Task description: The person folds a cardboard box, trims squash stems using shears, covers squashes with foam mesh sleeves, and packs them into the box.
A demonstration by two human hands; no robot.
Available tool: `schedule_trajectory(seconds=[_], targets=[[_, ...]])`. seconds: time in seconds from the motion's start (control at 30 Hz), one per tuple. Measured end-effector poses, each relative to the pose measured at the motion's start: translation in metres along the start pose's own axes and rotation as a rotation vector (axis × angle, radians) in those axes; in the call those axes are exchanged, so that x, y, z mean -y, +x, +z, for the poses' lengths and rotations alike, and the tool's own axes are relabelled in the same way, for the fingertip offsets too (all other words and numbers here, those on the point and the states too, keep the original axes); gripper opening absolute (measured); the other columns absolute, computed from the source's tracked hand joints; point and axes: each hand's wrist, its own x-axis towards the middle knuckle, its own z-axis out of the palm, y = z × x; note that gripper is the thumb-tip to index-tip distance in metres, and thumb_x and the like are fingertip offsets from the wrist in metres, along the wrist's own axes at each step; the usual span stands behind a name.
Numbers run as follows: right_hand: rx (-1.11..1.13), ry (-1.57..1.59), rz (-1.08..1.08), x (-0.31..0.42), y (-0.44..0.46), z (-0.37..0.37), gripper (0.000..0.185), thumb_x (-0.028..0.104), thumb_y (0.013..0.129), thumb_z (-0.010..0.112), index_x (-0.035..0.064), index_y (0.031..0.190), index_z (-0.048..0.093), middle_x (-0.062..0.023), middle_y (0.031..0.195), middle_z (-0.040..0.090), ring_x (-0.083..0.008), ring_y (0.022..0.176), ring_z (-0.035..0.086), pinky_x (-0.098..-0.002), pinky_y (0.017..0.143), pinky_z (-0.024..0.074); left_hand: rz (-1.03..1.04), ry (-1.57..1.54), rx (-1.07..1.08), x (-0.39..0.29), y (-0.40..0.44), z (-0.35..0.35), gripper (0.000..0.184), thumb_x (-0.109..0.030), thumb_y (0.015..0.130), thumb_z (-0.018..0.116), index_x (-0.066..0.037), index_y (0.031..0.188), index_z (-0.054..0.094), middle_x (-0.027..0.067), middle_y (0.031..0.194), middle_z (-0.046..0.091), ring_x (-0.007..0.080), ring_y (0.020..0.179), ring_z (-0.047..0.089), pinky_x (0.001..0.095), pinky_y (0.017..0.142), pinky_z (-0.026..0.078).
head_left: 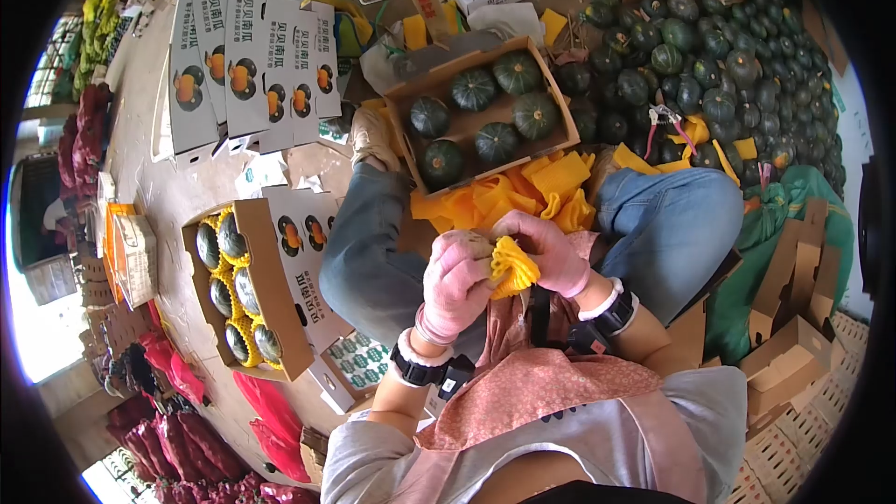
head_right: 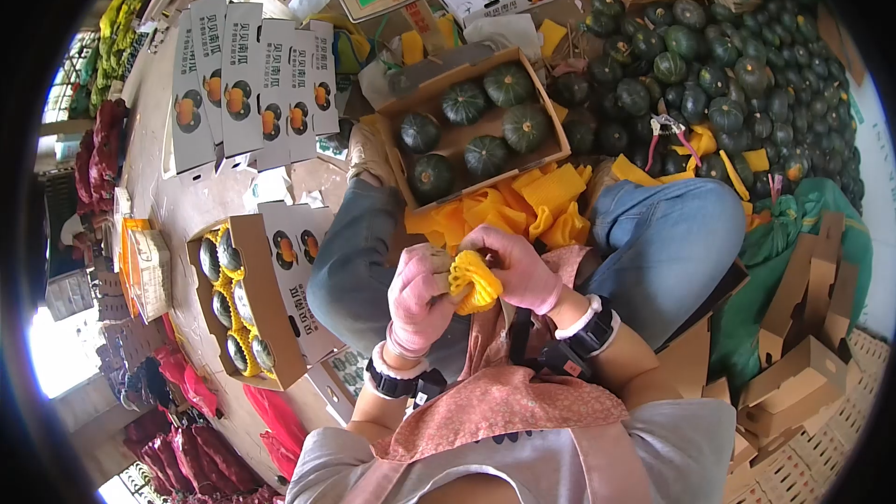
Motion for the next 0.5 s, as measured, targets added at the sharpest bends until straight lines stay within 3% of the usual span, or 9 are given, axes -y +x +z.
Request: schedule_trajectory(seconds=[0.03, 0.13, 0.17, 0.23, 0.27, 0.33, 0.4, 0.47, 0.5], targets=[[-0.052, -0.119, -0.06, 0.002, -0.001, 0.001, 0.022, 0.003, 0.075, 0.067, 0.0032, 0.094, 0.056, -0.0013, 0.087, 0.053, -0.0121, 0.082, 0.053, -0.0244, 0.072, 0.0429, 0.035, -0.025, 0.004, 0.002, -0.005, -0.001, 0.024, -0.003, 0.07, 0.074, -0.005, 0.088, 0.058, 0.0094, 0.091, 0.057, 0.0278, 0.087, 0.055, 0.0382, 0.081, 0.044], [-0.145, -0.437, -0.223, 0.01, -0.003, 0.003, 0.014, -0.002, 0.067, 0.063, 0.0031, 0.077, 0.055, -0.0048, 0.078, 0.051, -0.0186, 0.072, 0.052, -0.0273, 0.065, 0.0417, -0.366, -0.587, 0.082, 0.001, -0.02, 0.001, 0.02, -0.013, 0.077, 0.073, -0.005, 0.089, 0.059, 0.0084, 0.097, 0.054, 0.0246, 0.095, 0.052, 0.0367, 0.086, 0.041], [-0.142, -0.509, -0.275, 0.01, -0.005, 0.002, 0.013, -0.003, 0.065, 0.062, 0.0028, 0.074, 0.054, -0.0064, 0.076, 0.05, -0.0211, 0.071, 0.052, -0.0282, 0.065, 0.0416, -0.446, -0.833, 0.175, 0.005, -0.023, 0.0, 0.024, -0.026, 0.083, 0.069, -0.005, 0.091, 0.06, 0.0077, 0.101, 0.052, 0.0224, 0.1, 0.049, 0.0355, 0.088, 0.038], [-0.101, -0.587, -0.358, 0.015, -0.008, 0.001, 0.011, -0.006, 0.061, 0.055, 0.0021, 0.069, 0.051, -0.011, 0.074, 0.051, -0.0277, 0.071, 0.051, -0.0305, 0.065, 0.0418, -0.472, -0.914, 0.479, 0.012, -0.022, -0.005, 0.031, -0.029, 0.084, 0.069, -0.002, 0.096, 0.062, 0.0086, 0.096, 0.056, 0.0248, 0.094, 0.053, 0.0352, 0.087, 0.04], [-0.002, -0.555, -0.314, 0.014, -0.014, -0.007, 0.015, -0.008, 0.06, 0.052, 0.0018, 0.071, 0.052, -0.0076, 0.075, 0.055, -0.0216, 0.072, 0.053, -0.0281, 0.067, 0.042, -0.484, -0.951, 0.667, 0.017, -0.023, -0.007, 0.033, -0.031, 0.084, 0.068, 0.0, 0.097, 0.063, 0.0098, 0.1, 0.057, 0.024, 0.096, 0.053, 0.0352, 0.086, 0.04], [0.224, 0.051, 0.1, 0.017, -0.028, -0.02, 0.015, -0.007, 0.061, 0.049, 0.001, 0.073, 0.054, -0.0048, 0.08, 0.059, -0.0144, 0.076, 0.055, -0.0255, 0.07, 0.0428, -0.524, -0.933, 0.89, 0.024, -0.023, -0.011, 0.033, -0.028, 0.086, 0.066, 0.002, 0.098, 0.062, 0.0102, 0.093, 0.062, 0.0227, 0.09, 0.058, 0.0339, 0.082, 0.043], [0.376, 0.365, 0.391, 0.018, -0.042, -0.032, 0.024, 0.003, 0.074, 0.053, -0.0025, 0.097, 0.059, -0.0049, 0.093, 0.063, -0.0135, 0.086, 0.058, -0.0251, 0.078, 0.044, -0.467, -0.926, 0.75, 0.03, -0.021, -0.01, 0.03, -0.027, 0.087, 0.065, 0.001, 0.097, 0.063, 0.0102, 0.092, 0.062, 0.0229, 0.091, 0.058, 0.0337, 0.083, 0.044], [0.542, 0.331, 0.551, -0.002, -0.054, -0.03, 0.036, 0.01, 0.081, 0.059, -0.0037, 0.114, 0.056, -0.0055, 0.101, 0.064, -0.0168, 0.093, 0.059, -0.0276, 0.085, 0.0441, -0.826, -1.251, 0.248, 0.017, -0.021, -0.001, 0.035, -0.036, 0.09, 0.058, -0.001, 0.095, 0.061, 0.0104, 0.099, 0.061, 0.0234, 0.092, 0.058, 0.0345, 0.085, 0.044], [0.626, 0.198, 0.461, -0.014, -0.052, -0.044, 0.044, 0.02, 0.086, 0.062, -0.0041, 0.122, 0.053, -0.0076, 0.105, 0.065, -0.0188, 0.099, 0.059, -0.0292, 0.091, 0.0433, -0.957, -1.39, 0.136, 0.004, -0.015, 0.008, 0.038, -0.038, 0.091, 0.056, -0.001, 0.1, 0.06, 0.0099, 0.101, 0.061, 0.0226, 0.093, 0.058, 0.0344, 0.086, 0.044]])
